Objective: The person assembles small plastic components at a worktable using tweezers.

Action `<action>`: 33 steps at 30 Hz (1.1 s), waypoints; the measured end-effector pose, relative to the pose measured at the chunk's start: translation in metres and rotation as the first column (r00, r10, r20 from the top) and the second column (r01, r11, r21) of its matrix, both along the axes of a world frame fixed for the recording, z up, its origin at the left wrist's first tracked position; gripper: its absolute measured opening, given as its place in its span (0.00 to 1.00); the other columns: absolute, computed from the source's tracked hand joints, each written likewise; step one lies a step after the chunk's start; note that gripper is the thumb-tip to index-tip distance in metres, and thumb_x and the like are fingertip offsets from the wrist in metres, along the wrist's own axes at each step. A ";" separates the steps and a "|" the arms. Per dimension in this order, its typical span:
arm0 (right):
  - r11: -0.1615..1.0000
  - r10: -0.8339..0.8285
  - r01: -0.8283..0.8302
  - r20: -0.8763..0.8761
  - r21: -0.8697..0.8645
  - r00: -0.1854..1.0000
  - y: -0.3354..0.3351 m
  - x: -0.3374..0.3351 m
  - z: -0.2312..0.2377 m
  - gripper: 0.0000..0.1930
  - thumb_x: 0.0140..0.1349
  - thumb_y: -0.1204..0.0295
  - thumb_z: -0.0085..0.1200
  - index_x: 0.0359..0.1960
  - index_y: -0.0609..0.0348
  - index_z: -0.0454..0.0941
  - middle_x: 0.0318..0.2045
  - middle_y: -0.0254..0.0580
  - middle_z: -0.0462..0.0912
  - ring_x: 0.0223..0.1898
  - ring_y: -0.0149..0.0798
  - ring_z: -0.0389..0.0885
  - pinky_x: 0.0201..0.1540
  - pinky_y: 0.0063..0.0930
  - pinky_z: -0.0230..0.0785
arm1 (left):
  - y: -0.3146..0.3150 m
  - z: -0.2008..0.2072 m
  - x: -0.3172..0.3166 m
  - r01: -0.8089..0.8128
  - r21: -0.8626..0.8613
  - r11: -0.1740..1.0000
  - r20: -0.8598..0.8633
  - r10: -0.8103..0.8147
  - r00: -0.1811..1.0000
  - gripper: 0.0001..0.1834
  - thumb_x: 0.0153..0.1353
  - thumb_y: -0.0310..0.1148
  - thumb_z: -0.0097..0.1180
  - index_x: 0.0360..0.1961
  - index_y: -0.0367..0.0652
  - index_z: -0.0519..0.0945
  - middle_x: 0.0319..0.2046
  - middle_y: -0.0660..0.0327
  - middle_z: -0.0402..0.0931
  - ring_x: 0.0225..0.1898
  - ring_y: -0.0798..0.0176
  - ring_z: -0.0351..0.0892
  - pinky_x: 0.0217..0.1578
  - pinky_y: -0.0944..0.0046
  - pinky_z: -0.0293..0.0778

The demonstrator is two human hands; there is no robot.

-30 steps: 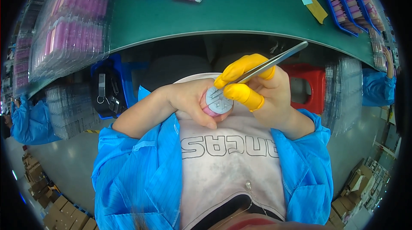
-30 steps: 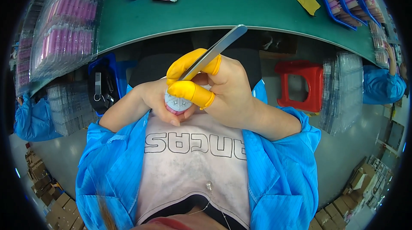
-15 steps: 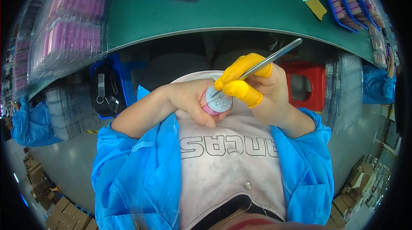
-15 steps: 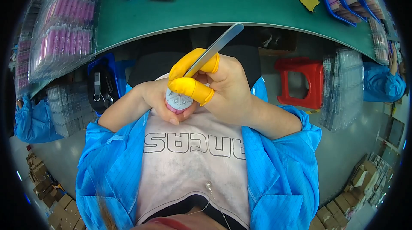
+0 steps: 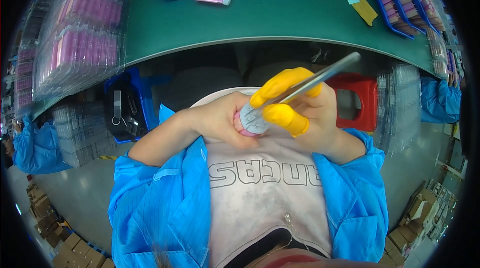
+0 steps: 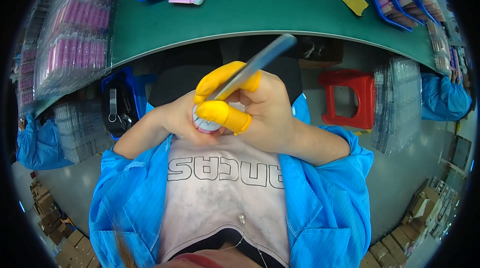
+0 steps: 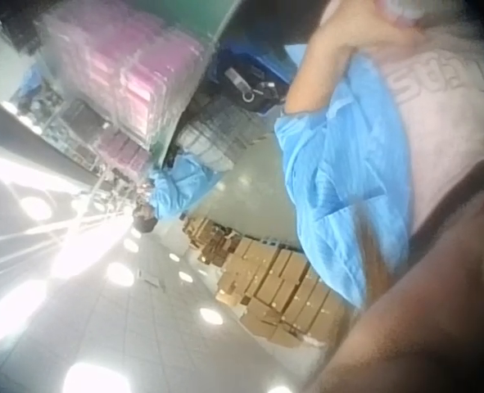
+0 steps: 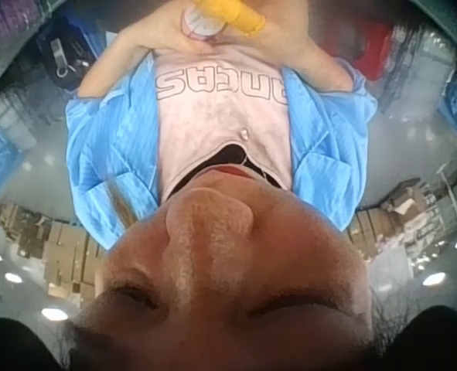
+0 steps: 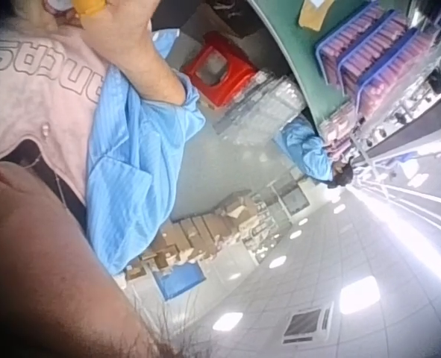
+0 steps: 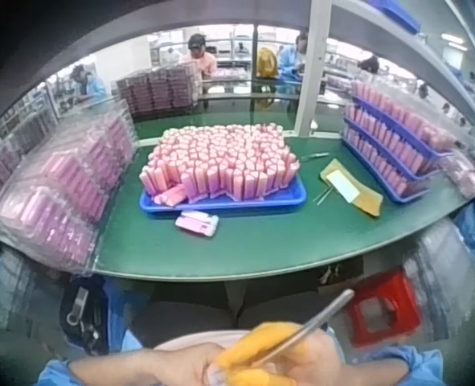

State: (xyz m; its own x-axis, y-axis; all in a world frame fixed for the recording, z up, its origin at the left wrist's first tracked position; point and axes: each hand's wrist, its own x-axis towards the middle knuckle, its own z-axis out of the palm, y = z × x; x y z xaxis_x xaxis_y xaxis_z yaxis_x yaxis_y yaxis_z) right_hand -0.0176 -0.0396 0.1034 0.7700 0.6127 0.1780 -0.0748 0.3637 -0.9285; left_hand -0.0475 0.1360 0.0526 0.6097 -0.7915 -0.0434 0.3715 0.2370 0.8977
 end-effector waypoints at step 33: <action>0.984 -0.100 0.136 0.264 -0.119 0.959 0.001 0.005 -0.006 0.10 0.50 0.73 0.59 0.32 0.66 0.76 0.29 0.41 0.79 0.29 0.35 0.78 0.33 0.21 0.70 | -0.009 0.009 -0.013 -0.402 0.240 0.884 0.249 0.344 0.905 0.22 0.41 0.28 0.61 0.41 0.40 0.73 0.34 0.61 0.75 0.36 0.67 0.75 0.41 0.69 0.69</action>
